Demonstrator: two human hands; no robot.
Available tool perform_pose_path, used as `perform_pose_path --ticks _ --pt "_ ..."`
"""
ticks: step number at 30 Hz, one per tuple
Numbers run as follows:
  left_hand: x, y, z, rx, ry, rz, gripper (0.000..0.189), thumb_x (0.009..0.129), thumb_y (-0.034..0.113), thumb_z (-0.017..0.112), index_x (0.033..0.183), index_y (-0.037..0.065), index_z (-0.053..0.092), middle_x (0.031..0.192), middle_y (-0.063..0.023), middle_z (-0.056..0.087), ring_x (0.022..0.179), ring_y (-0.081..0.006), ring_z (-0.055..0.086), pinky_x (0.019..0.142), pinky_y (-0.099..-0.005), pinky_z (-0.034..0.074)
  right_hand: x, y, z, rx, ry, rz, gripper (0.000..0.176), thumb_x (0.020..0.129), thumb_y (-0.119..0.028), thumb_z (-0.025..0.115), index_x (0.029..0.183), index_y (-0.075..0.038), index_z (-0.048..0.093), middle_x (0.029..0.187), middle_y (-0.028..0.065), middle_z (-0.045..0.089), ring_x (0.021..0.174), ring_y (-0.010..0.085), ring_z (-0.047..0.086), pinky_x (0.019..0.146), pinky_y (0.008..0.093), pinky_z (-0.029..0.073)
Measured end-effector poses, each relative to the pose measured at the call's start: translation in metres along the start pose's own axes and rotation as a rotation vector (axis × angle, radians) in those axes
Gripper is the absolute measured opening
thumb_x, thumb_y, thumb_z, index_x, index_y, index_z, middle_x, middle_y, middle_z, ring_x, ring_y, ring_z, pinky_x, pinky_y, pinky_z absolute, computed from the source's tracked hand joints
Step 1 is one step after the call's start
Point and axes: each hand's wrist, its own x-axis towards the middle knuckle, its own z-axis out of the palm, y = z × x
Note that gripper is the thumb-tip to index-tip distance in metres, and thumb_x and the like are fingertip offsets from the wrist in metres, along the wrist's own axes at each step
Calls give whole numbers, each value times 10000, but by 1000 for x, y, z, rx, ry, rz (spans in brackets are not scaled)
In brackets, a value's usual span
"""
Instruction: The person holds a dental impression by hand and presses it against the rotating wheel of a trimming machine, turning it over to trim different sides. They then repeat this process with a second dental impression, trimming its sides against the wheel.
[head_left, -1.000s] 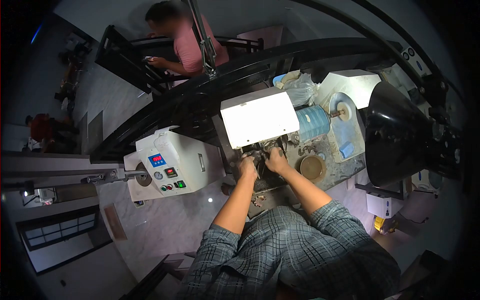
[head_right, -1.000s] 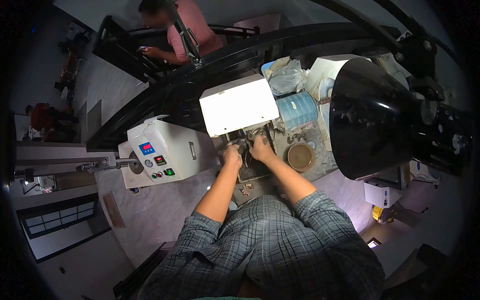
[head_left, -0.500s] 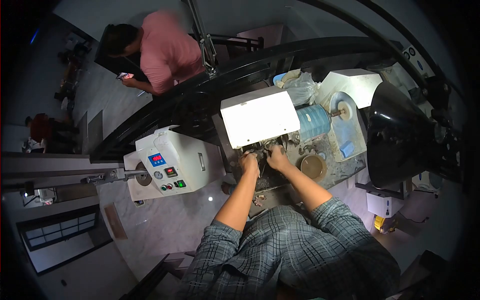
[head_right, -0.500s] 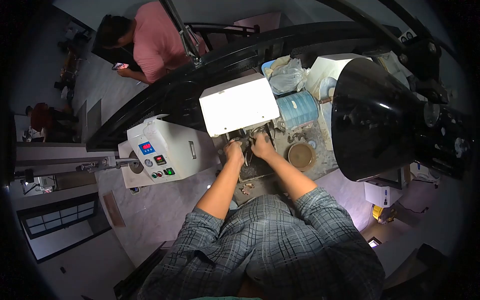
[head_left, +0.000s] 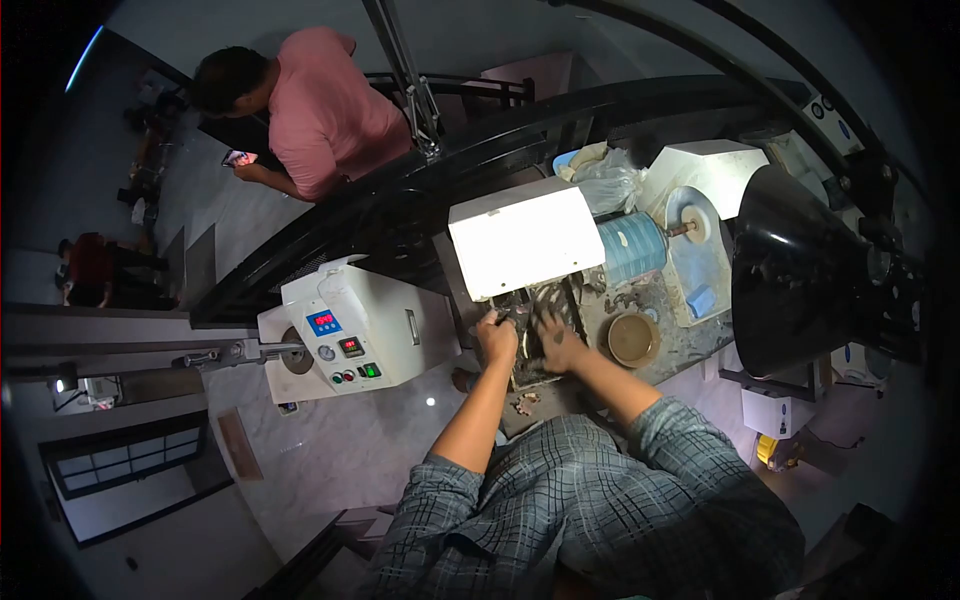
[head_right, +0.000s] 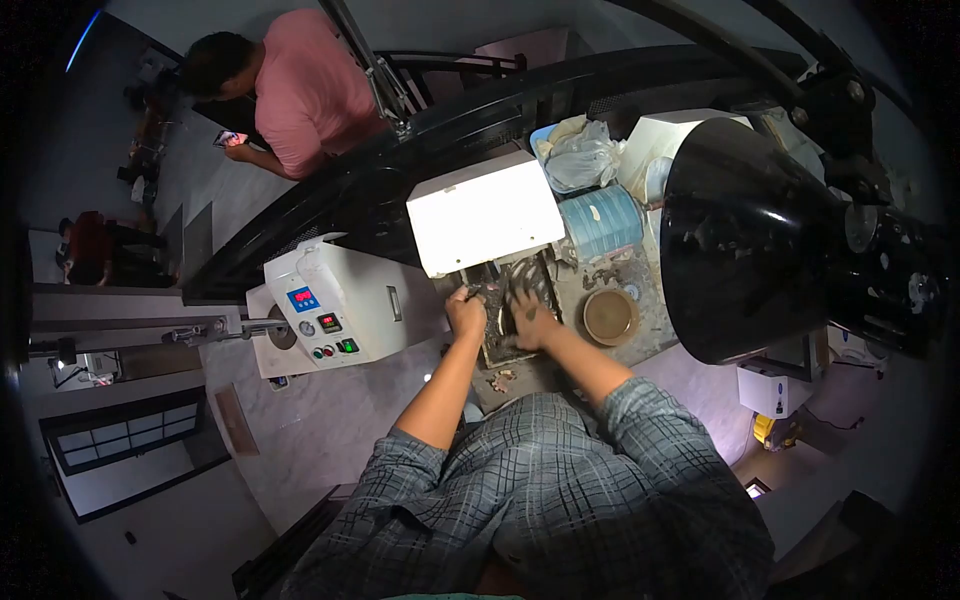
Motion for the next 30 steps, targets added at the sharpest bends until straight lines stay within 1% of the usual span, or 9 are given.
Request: perform_pose_path --ticks 3,4,5,7,12,14,18,22,30 --pt "3 -11 7 -32 78 -25 41 642 -45 534 683 -53 533 659 -32 495 637 -117 420 578 -278 365 -19 -7 28 92 58 -148 509 750 -205 525 1180 43 414 1231 270 379 1132 418 369 959 373 331" --pt "-1 -2 6 -39 54 -6 38 640 -42 538 675 -50 525 654 -31 490 621 -121 411 573 -282 363 -5 14 90 186 361 -161 322 777 -157 456 1047 9 510 1088 252 500 1017 384 481 884 364 396" --pt "1 -6 7 -41 56 -5 38 640 -42 538 675 -50 525 654 -31 490 621 -121 411 573 -282 363 -8 11 72 183 360 -164 322 777 -157 456 1047 9 510 1088 252 500 1017 384 481 884 364 396" --pt "6 -17 7 60 59 12 59 643 -28 549 690 -53 524 671 -40 505 634 -125 422 584 -290 367 -14 -4 18 420 -191 183 267 758 -160 507 972 0 514 995 249 541 923 366 536 825 376 424" --pt "-4 1 4 132 50 34 161 637 -16 562 792 -58 573 749 -89 546 738 -175 493 683 -302 390 -22 -12 -44 709 146 213 247 702 -117 580 921 -4 566 937 251 562 925 349 545 792 380 429" --pt "-7 5 5 153 45 49 197 635 -14 563 826 -58 586 798 -104 556 787 -194 511 725 -304 393 -14 -6 -38 800 663 -256 246 722 -105 553 942 3 577 893 241 580 887 354 559 777 374 436" --pt "4 -19 18 -326 33 -288 260 633 -49 544 891 -60 581 923 -122 544 852 -211 512 778 -317 386 1 -4 -35 590 390 129 244 701 -83 569 907 49 559 888 255 569 844 388 544 686 401 451" --pt "8 -11 26 -436 193 -432 176 628 -82 519 783 -1 534 802 -73 534 733 -150 489 690 -295 378 22 3 -13 502 775 132 165 647 -58 614 707 69 527 724 265 550 734 408 543 637 442 433" --pt "15 -6 31 -501 214 -411 186 622 -95 480 647 88 458 656 1 454 601 -122 441 585 -239 352 30 6 -12 462 691 122 81 608 -3 552 645 46 499 678 251 531 697 413 524 613 443 424"
